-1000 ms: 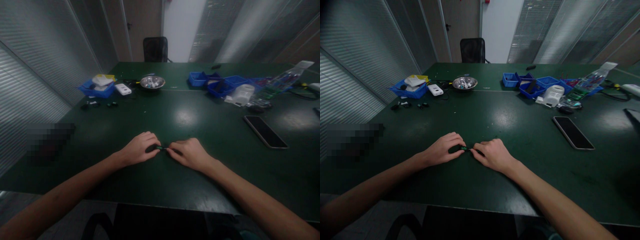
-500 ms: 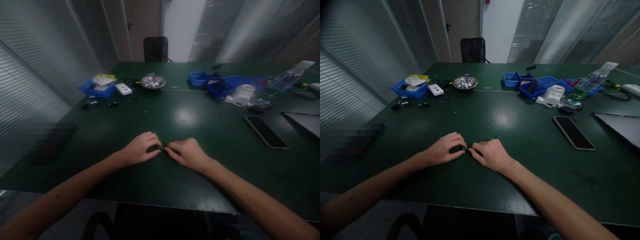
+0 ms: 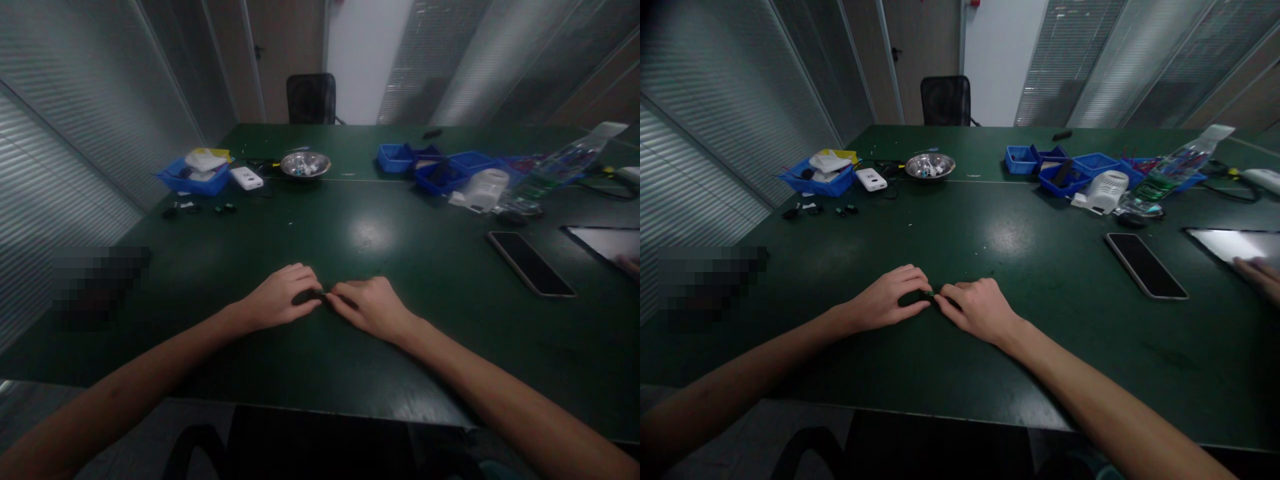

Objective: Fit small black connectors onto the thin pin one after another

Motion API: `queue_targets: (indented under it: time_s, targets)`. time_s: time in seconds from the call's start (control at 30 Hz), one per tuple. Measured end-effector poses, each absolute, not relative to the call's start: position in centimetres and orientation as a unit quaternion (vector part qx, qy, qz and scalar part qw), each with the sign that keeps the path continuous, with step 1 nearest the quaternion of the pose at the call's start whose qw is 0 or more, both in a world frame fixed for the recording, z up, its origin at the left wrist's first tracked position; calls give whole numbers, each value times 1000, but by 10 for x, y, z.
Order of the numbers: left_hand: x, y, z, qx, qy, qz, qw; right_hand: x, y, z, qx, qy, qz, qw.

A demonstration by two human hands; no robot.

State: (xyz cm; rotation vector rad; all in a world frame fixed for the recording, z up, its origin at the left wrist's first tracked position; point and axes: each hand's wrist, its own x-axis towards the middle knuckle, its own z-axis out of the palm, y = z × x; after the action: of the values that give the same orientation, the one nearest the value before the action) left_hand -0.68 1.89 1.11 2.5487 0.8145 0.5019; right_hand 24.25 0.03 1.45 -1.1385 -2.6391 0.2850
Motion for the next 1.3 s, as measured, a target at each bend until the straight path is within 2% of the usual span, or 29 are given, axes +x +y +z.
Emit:
queue_targets:
  time_s: [0.7,1.3]
  targets:
    - [-7,22,8,913,292,179,223,243,0,13,-440,-872,133,169]
    - [-6,23,10,911,301,162,232,243,3,8,-473,-847,114,212]
